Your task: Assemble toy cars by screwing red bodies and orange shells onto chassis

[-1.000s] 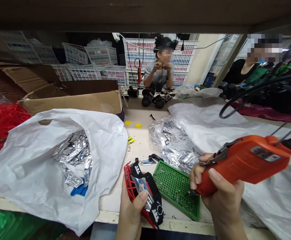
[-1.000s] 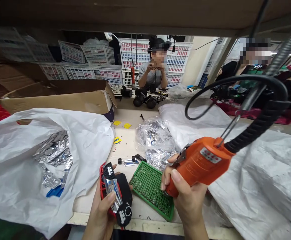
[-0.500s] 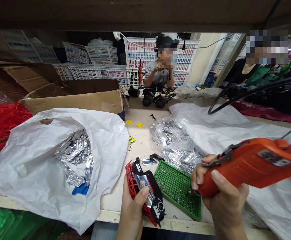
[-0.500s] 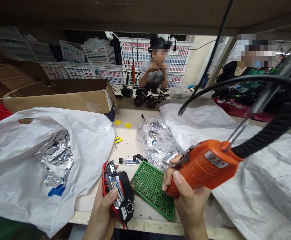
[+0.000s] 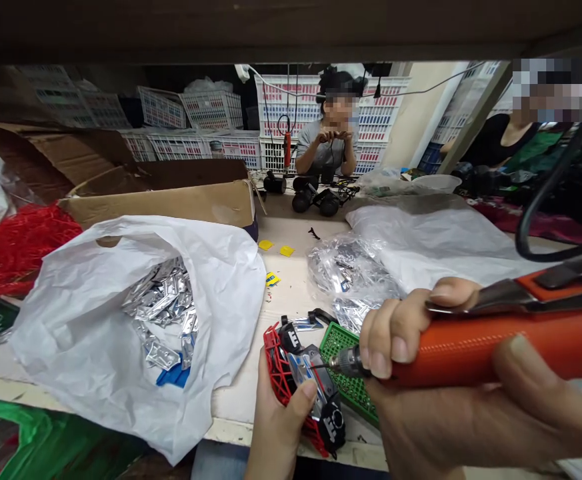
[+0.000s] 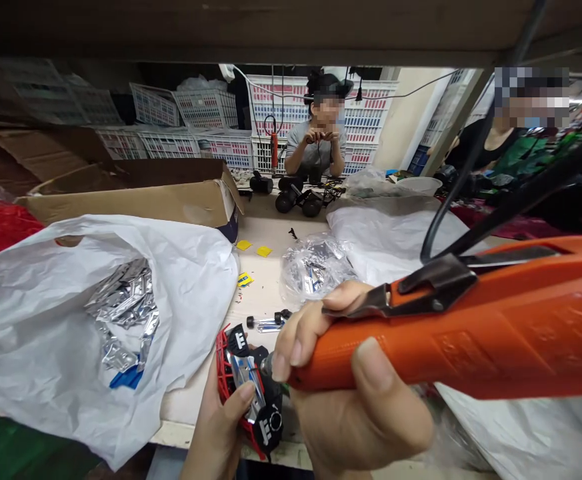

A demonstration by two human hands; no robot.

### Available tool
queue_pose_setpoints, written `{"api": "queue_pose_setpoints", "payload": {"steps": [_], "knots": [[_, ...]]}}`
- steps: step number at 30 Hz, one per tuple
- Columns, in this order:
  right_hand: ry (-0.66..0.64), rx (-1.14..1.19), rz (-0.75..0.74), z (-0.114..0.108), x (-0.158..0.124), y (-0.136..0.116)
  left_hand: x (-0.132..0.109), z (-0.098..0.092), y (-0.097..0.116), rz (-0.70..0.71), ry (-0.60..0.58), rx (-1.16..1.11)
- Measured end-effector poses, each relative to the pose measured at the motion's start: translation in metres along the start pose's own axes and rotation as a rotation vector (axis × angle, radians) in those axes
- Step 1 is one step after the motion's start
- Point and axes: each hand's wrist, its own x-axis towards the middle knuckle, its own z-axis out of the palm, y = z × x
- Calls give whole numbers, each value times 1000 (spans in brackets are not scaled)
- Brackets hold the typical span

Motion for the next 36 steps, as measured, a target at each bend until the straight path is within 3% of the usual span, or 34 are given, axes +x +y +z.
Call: {"api": "queue_pose_setpoints", "payload": {"steps": [9, 18, 23, 26, 29, 36], "knots": [[22, -33, 28, 3, -1, 9, -1, 4, 2, 74, 4, 45], [-38, -10, -3, 1, -6, 19, -2, 6, 3, 83, 20, 71], [-66, -14, 15, -2, -2, 10, -3, 8, 3, 93, -11, 88], [-56, -77, 12, -13, 2, -4, -3, 5, 1, 59, -10, 91], [-3, -183, -12, -33, 4, -13, 1, 1, -1, 11, 81, 85], [126, -390, -11, -72, -8, -3, 2, 4, -2, 12, 141, 113]]}}
